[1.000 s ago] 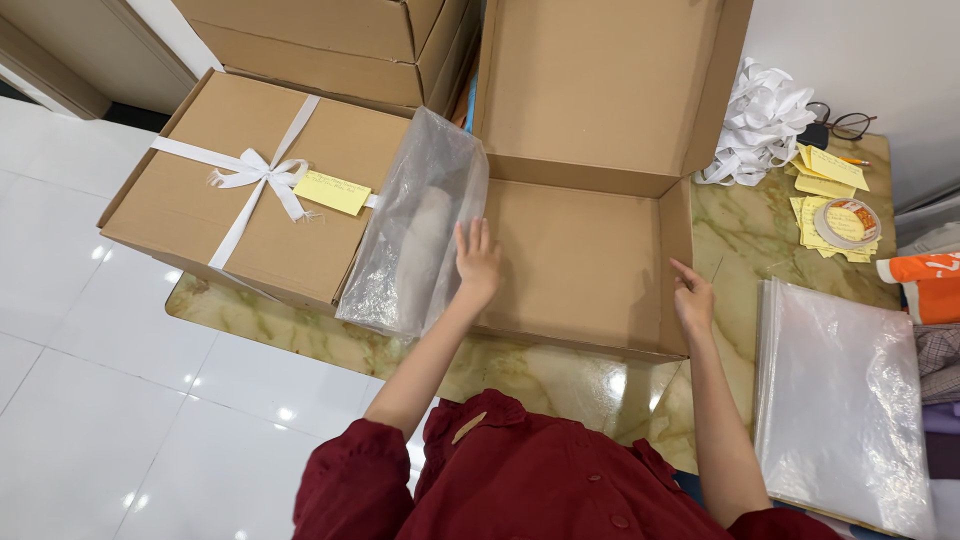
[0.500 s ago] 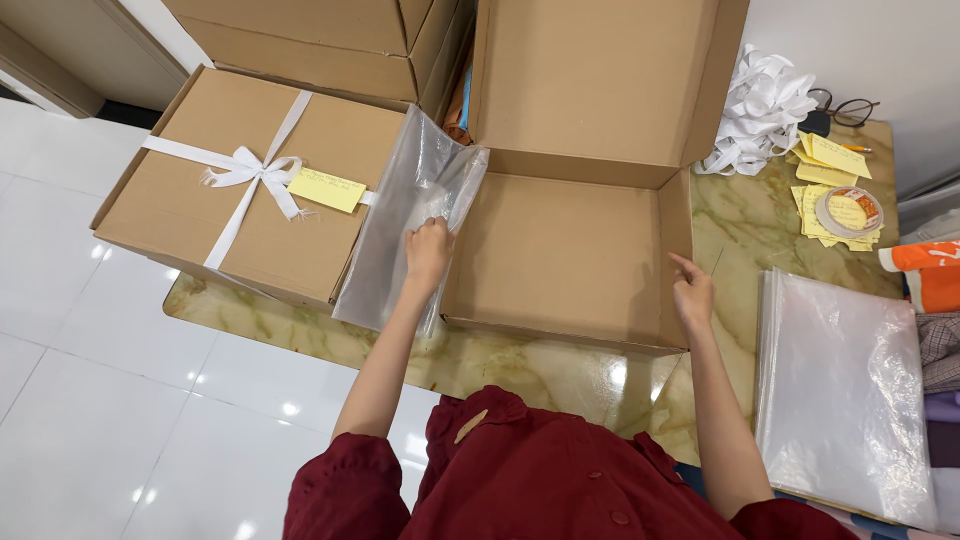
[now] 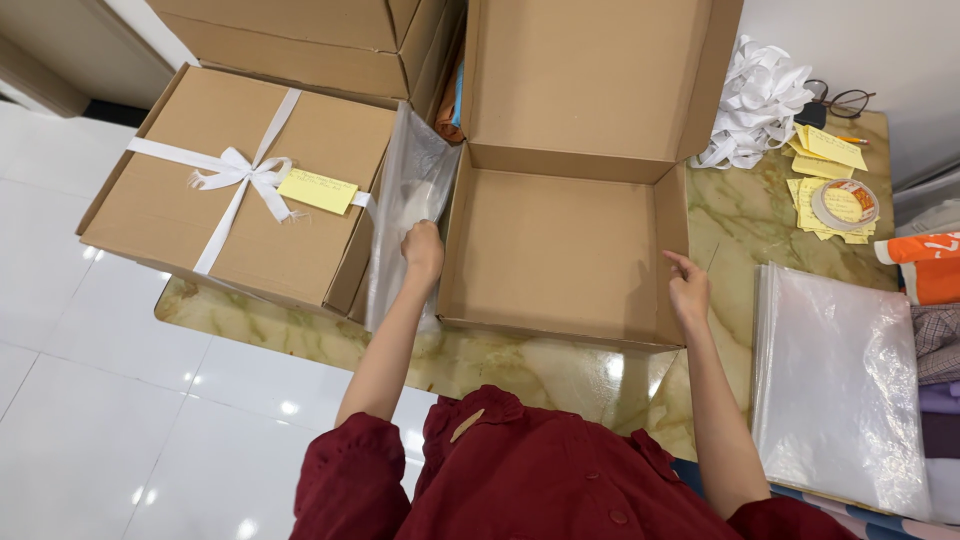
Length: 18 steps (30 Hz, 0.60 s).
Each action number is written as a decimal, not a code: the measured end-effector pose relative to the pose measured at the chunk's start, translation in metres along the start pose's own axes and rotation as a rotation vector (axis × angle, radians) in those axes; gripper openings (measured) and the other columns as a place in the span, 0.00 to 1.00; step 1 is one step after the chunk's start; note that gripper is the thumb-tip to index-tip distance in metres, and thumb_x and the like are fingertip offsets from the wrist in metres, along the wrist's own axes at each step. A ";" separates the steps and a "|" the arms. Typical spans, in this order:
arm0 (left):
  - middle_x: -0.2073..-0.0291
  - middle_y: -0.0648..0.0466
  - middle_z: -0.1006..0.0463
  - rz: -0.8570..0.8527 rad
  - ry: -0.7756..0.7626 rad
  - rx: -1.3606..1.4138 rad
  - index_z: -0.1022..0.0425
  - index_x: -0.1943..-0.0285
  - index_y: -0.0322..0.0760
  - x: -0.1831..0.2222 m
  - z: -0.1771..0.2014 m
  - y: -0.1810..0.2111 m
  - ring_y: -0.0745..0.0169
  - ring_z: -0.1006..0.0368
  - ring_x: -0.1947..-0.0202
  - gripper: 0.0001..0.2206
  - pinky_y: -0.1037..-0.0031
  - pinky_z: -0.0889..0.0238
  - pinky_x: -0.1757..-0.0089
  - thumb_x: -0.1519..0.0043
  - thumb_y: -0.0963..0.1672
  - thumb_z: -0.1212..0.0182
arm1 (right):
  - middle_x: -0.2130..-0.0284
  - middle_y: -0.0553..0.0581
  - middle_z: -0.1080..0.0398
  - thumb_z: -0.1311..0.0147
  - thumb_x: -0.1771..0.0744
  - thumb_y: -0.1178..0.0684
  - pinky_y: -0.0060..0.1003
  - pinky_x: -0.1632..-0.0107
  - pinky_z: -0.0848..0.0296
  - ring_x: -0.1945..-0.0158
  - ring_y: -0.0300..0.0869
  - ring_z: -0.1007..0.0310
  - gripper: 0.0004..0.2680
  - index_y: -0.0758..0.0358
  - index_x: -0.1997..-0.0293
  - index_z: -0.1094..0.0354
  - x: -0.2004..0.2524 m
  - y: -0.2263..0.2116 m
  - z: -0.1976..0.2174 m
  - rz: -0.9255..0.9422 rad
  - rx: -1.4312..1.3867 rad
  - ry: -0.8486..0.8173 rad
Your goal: The person opens a cardboard box, removes a plastic-wrapped item, and places it on the table. They then wrap the item in bubble wrap and place it back into the box. The person closes the box, ties it with a white ribbon, and places a yellow tag on top. They repeat the process with another box, removing a wrapped item, wrapping it in bubble wrap, and placing it back into the box.
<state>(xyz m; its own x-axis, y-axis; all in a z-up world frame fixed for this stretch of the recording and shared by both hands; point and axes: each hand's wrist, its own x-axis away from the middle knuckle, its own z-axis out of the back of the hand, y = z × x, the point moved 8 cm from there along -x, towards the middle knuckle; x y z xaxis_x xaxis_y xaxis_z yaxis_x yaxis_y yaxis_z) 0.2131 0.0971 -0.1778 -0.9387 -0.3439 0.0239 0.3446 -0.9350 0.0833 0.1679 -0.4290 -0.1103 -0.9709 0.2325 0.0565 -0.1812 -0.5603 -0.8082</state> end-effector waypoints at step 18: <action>0.43 0.26 0.28 0.039 0.020 0.964 0.38 0.32 0.20 -0.109 0.122 0.081 0.28 0.33 0.39 0.35 0.45 0.38 0.41 0.30 0.58 0.50 | 0.32 0.73 0.44 0.57 0.30 0.64 0.54 0.27 0.56 0.25 0.61 0.57 0.17 0.53 0.36 0.31 0.001 -0.020 0.000 -0.074 -0.393 -0.140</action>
<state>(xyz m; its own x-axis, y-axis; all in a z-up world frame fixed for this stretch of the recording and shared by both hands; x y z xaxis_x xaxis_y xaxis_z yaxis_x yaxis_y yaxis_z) 0.3422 0.0695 -0.0521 -0.9234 -0.3828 0.0271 0.2134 -0.4533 0.8654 0.1704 -0.4173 -0.0940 -0.9744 0.1355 0.1796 -0.2038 -0.1943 -0.9595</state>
